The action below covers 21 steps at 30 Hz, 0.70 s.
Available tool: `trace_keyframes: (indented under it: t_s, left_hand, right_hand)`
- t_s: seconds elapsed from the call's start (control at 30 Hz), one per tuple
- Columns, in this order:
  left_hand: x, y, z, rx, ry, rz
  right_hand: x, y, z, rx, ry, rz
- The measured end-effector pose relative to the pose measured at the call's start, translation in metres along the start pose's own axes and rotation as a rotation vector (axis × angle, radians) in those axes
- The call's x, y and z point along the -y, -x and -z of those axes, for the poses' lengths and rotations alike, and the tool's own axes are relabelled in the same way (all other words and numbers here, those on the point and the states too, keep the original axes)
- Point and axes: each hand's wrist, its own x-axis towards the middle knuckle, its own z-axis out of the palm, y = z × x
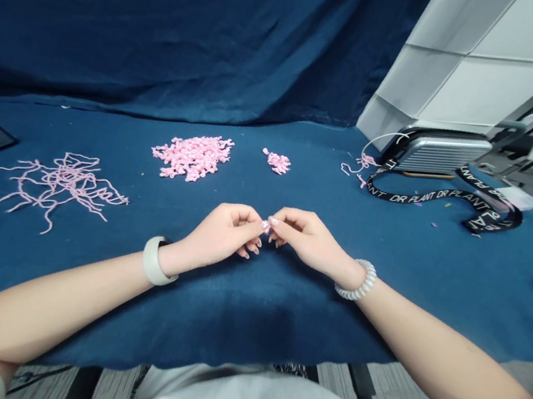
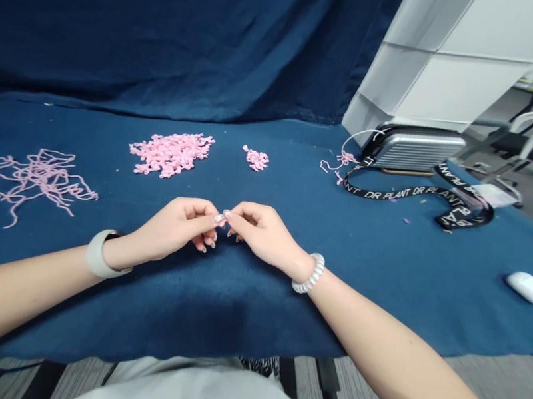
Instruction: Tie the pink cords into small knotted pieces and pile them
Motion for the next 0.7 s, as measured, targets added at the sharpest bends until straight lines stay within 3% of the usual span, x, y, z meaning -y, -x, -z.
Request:
trace_keyframes:
  t_s: [0.27,0.57,0.7]
  left_hand:
    - [0.007,-0.009,0.004,-0.053,0.102,0.076]
    - [0.024,-0.026,0.024,-0.183,-0.133,-0.03]
    - [0.006,-0.023,0.024,-0.183,-0.249,-0.165]
  right_hand:
    - [-0.003,-0.002,0.002,-0.076,0.027,0.041]
    - [-0.014,-0.007,0.008,-0.181,0.243,0.108]
    - [-0.016,-0.009,0.008,-0.184,0.226,0.107]
